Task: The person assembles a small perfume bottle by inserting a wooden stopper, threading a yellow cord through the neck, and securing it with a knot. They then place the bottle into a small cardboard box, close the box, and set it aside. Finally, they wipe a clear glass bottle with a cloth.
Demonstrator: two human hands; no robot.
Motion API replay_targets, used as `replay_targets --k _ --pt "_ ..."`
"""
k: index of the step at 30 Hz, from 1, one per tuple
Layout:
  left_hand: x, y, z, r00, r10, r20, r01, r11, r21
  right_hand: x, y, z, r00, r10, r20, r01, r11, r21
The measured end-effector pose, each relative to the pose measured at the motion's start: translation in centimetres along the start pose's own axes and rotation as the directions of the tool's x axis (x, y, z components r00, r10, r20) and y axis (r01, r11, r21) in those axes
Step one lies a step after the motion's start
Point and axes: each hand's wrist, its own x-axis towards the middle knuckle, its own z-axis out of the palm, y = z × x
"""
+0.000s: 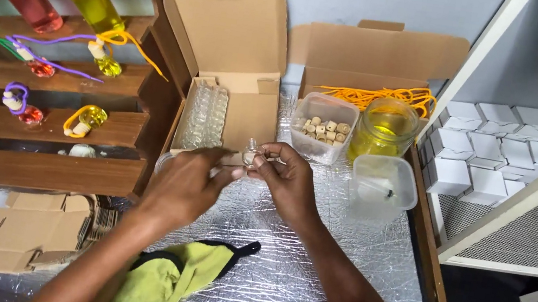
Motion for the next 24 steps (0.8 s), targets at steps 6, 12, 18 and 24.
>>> replay_targets --k 6,12,18,24 --pt "4.6 0.3 3.5 0.987 0.008 -0.16 -0.101 0.807 -0.581 0.1 -2.6 0.0 0.99 -0.119 -0.074 0.091 0.948 -0.304" --pt "8.5 -3.2 10.5 0.969 -0.08 -0.233 -0.183 0.403 -0.897 0.1 -0.9 -0.3 0.976 -0.217 -0.019 0.157 0.764 -0.626" --pt "9.6 -4.1 12.7 0.942 -0.108 -0.319 -0.252 0.405 -0.879 -0.3 -2.9 0.9 0.887 -0.445 0.122 0.3 0.355 -0.885" --pt "9.7 -3.2 11.9 0.937 0.16 -0.311 -0.336 0.655 -0.677 -1.6 -6.6 2.6 0.811 -0.419 0.408 0.582 0.648 -0.491"
